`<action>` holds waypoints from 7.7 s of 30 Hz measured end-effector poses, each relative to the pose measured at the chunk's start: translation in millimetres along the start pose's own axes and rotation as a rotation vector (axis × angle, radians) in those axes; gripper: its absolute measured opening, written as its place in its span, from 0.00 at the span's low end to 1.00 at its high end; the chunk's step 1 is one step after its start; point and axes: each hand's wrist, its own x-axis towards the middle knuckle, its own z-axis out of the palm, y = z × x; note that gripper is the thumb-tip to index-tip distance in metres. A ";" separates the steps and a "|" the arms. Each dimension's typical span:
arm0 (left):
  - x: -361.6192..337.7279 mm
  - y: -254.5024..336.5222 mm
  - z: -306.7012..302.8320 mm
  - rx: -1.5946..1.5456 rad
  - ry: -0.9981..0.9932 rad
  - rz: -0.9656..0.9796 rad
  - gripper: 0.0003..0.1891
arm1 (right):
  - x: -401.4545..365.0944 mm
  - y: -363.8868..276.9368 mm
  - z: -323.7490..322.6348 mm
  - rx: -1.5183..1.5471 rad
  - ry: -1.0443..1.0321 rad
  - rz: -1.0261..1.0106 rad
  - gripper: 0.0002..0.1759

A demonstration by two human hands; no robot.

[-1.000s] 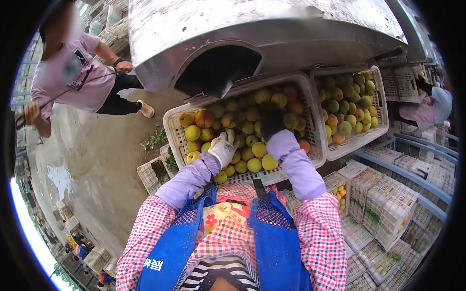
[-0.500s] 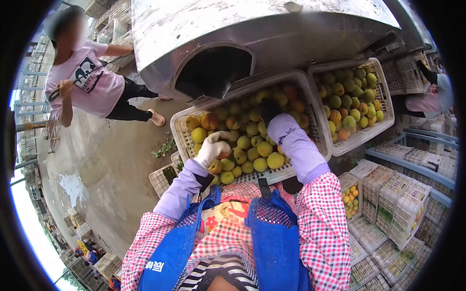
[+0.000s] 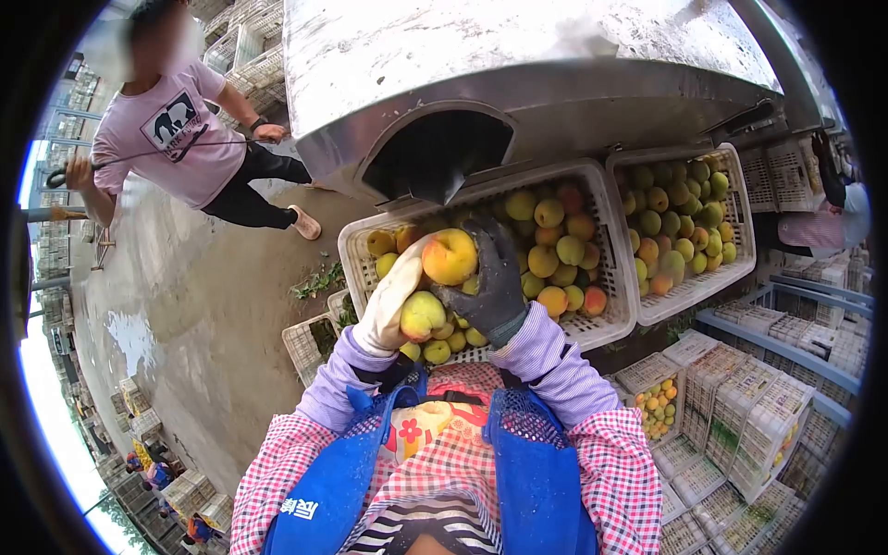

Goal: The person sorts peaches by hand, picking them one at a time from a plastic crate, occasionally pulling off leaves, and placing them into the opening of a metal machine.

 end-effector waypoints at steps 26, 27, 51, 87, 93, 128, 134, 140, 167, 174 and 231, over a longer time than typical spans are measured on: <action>6.6 -7.6 15.3 -0.642 0.429 -0.501 0.34 | 10.7 -16.8 19.6 -0.434 -0.061 -0.200 0.44; 4.2 -13.5 13.7 -0.540 0.357 -0.460 0.34 | 9.9 -14.0 19.6 -0.354 -0.042 -0.185 0.44; -49.8 -133.0 -3.6 1.042 0.349 -0.735 0.35 | 5.5 135.9 168.9 0.171 -0.417 0.097 0.13; -10.0 -20.2 -13.9 -1.036 0.512 -0.669 0.23 | 103.7 50.1 61.2 -0.347 0.124 -0.155 0.47; 0.3 -29.0 -14.8 -1.378 0.647 -0.635 0.22 | 122.5 22.7 17.9 -0.096 -0.017 -0.112 0.50; -38.4 -89.8 -34.8 0.751 0.443 -0.377 0.20 | 144.7 7.1 45.6 -0.164 0.105 -0.022 0.25; -38.9 -188.7 -5.5 0.953 0.223 -0.762 0.39 | 5.5 90.8 61.9 -0.261 -0.219 -0.190 0.17; -25.8 -222.7 20.6 1.342 0.027 -0.981 0.49 | -29.2 185.7 136.2 -0.786 -0.413 -0.342 0.06; 6.3 3.0 14.2 -0.187 0.346 -0.501 0.30 | -14.0 -8.9 -10.4 0.217 -0.024 0.208 0.46; 1.4 12.6 -2.1 -0.604 0.443 -0.573 0.35 | 69.1 8.7 21.6 -0.326 0.317 -0.299 0.38; 10.5 4.2 20.1 -0.837 0.535 -0.542 0.24 | 15.4 -19.2 12.4 -0.178 0.153 -0.214 0.41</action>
